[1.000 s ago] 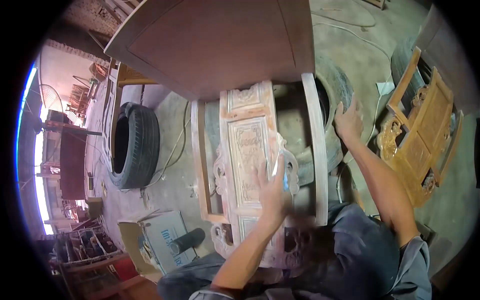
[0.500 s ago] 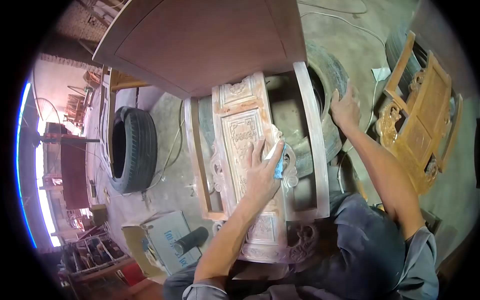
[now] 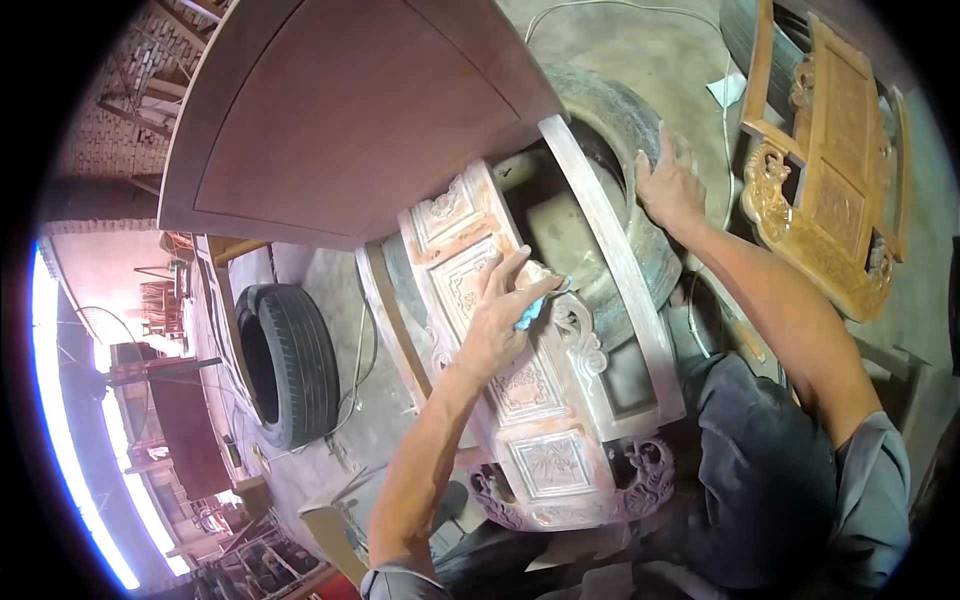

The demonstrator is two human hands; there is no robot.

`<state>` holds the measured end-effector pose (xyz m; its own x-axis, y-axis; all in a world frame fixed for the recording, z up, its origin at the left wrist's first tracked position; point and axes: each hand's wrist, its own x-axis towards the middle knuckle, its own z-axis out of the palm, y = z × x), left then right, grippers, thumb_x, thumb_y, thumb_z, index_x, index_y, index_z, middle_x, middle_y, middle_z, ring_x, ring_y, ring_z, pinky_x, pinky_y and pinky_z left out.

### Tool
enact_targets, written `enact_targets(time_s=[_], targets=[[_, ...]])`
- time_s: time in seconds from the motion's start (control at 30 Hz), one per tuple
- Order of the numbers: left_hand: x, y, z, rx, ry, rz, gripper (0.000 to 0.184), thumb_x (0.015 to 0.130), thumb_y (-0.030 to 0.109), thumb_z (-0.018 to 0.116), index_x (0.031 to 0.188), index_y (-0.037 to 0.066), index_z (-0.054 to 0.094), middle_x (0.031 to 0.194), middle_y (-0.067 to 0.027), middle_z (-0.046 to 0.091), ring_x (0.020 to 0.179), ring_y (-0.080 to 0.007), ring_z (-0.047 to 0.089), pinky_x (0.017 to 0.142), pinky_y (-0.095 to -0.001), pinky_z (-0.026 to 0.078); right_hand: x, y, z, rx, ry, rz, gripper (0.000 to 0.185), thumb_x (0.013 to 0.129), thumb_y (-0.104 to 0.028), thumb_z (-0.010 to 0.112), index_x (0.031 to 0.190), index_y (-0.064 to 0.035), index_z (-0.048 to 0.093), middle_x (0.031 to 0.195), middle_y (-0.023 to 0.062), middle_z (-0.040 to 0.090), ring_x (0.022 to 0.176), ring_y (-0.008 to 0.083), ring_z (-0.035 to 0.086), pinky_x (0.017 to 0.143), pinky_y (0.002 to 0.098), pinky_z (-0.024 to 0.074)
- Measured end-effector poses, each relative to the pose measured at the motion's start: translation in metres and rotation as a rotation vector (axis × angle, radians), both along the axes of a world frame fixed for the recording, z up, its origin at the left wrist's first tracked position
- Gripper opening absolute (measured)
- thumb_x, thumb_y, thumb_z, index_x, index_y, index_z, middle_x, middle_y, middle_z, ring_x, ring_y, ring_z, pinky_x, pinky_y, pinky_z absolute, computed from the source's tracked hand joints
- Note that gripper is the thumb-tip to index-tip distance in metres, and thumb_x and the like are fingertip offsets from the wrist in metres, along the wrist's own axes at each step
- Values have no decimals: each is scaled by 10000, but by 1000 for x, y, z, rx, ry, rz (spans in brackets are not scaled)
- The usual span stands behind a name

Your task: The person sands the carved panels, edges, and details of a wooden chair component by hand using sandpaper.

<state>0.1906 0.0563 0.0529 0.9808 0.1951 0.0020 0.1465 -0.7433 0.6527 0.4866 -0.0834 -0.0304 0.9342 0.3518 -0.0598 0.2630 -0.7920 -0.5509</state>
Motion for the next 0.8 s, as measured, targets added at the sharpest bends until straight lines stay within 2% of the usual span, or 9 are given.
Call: enact_targets(time_s=[0.07,0.17,0.3,0.37,0.47,0.5,0.6,0.63,0.8], targets=[[-2,9,9,121,39,-28,519,971,9,599,1431,212,727,1594,-236,528,1535,-456,381,1307,-559,210,-4,-3,-2,-8,3,9,760,1074,-483,510,1710,-130,290,1694,258,365,1472,492,475,1173,575,447],[-7,18,5,184,47,-76,512,942,41,697,1414,236,736,1619,-229,490,1490,-475,419,1279,-581,283,-2,-3,2,52,37,-1,762,1072,-486,511,1711,-132,293,1693,260,366,1462,494,487,1166,579,453],[-5,16,2,210,45,-127,513,941,20,682,1416,208,731,1653,-230,456,1475,-411,463,1278,-577,279,-5,-2,5,24,2,-4,762,1066,-487,521,1704,-129,307,1678,263,387,1455,489,496,1155,575,465],[-9,17,4,254,38,-115,498,955,33,684,1427,188,716,1535,-198,602,1465,-390,481,1281,-579,269,-4,-2,0,54,7,9,760,1065,-488,522,1699,-125,313,1664,263,406,1452,490,498,1151,575,468],[-32,11,10,245,-96,32,613,882,-42,613,1464,129,697,1462,-129,684,1509,-417,439,1295,-576,241,3,-1,1,48,6,-4,762,1065,-488,521,1698,-117,313,1658,265,410,1448,494,500,1151,574,469],[-35,5,7,247,-94,70,615,891,-22,631,1487,120,676,1434,-96,711,1506,-421,439,1292,-574,254,3,0,1,36,9,-7,764,1066,-487,520,1698,-114,312,1659,265,408,1447,496,501,1152,573,468],[-8,-13,-9,143,-102,26,506,972,119,700,1477,149,679,1156,-114,806,1446,-412,509,1286,-608,250,-5,-3,-1,13,-5,6,769,1064,-485,523,1700,-110,309,1663,269,397,1441,503,504,1154,575,467],[-9,-1,-7,269,-116,-51,538,946,92,711,1480,151,677,1172,-117,802,1447,-417,504,1290,-608,243,-1,-2,-1,14,-24,8,770,1063,-484,525,1700,-110,308,1665,271,392,1439,505,505,1154,576,466],[-29,-7,-1,315,-143,125,609,904,22,713,1498,146,667,1188,-162,781,1472,-424,484,1292,-614,238,-1,0,0,48,2,0,770,1062,-485,529,1699,-110,312,1666,276,392,1436,513,503,1153,580,464]])
